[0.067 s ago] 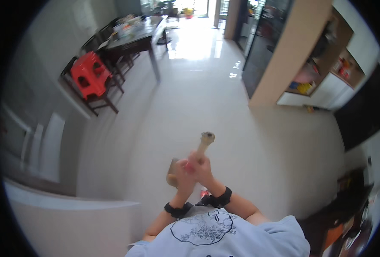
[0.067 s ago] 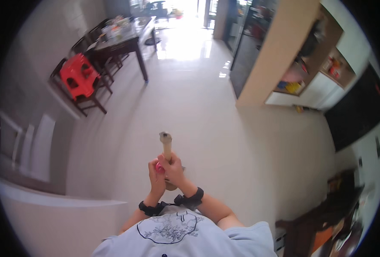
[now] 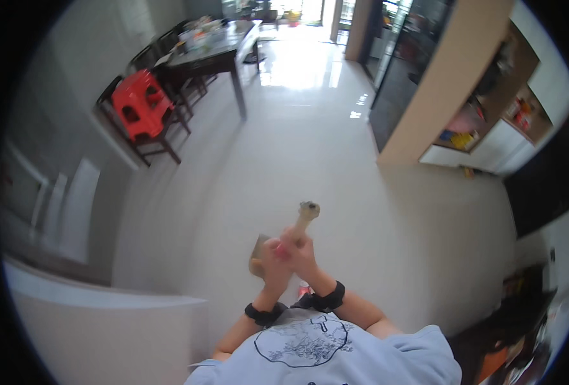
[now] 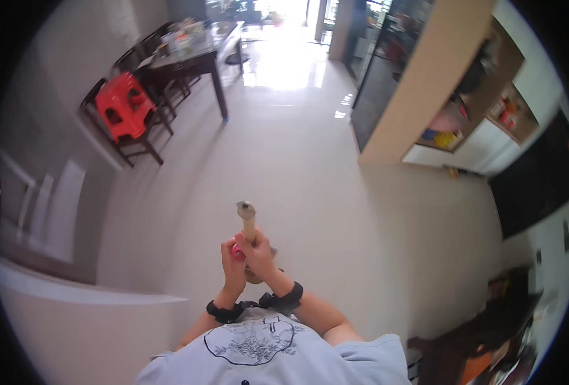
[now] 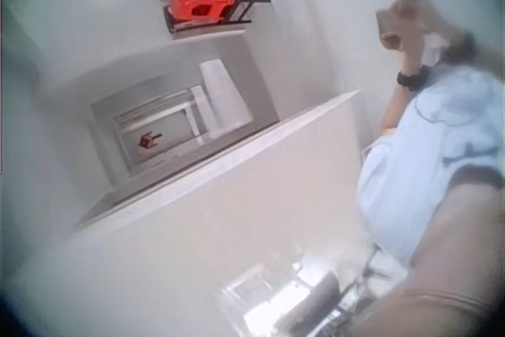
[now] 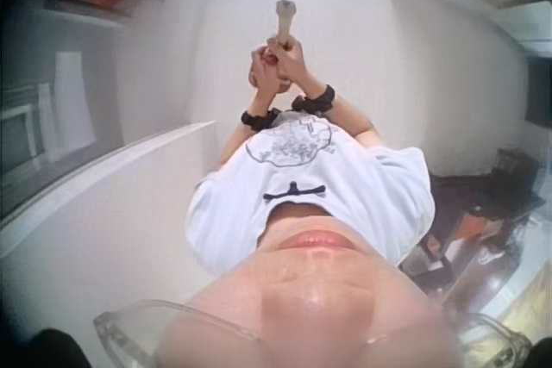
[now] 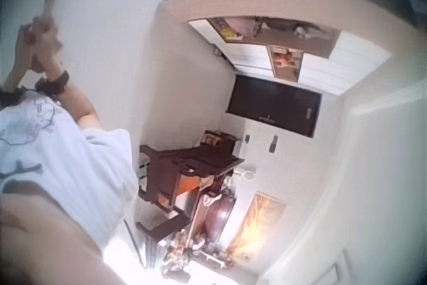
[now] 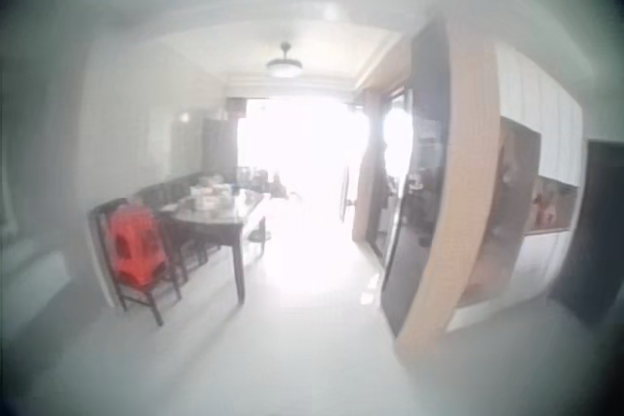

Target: The person sweeps the floor in several rooms using a broom and a dustpan, moving items out of the way to reach the edges.

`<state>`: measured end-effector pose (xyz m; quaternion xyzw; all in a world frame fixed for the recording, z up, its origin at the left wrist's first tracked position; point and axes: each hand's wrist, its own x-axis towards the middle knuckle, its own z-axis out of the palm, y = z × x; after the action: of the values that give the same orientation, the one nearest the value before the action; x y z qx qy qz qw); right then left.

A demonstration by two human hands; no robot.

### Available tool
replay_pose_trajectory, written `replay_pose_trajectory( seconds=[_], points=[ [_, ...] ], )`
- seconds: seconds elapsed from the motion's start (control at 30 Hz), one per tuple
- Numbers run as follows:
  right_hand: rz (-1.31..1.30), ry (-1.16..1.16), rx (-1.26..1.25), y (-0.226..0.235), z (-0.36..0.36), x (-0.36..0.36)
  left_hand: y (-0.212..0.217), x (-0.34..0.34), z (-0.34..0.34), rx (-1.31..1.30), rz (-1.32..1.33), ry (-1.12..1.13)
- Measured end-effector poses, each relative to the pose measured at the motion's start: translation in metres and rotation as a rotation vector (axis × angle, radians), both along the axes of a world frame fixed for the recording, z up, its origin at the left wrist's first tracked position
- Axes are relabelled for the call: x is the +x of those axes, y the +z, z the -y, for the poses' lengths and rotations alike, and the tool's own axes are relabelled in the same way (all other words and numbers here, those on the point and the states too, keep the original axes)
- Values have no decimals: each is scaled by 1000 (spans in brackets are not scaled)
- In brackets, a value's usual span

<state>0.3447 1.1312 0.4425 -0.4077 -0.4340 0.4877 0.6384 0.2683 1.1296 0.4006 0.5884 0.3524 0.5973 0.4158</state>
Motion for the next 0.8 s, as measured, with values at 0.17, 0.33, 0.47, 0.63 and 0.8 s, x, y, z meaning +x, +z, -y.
replay_pose_trajectory(
  seconds=[0.17, 0.33, 0.47, 0.63, 0.8],
  points=[
    [-34, 154, -125, -8, -4, -10, 2, -5, 10, -289, 289, -41],
    [-117, 221, -171, 8, -18, 9, -12, 11, -6, -107, 106, 35],
    [-211, 358, -254, 9, -46, 6, -4, 18, -28, -200, 238, 122],
    [-167, 329, -283, 11, -78, -16, -21, 9, -65, -163, 277, 177],
    [-126, 283, -271, 10, -105, -36, -16, -14, -93, -134, 328, 190]
  ],
)
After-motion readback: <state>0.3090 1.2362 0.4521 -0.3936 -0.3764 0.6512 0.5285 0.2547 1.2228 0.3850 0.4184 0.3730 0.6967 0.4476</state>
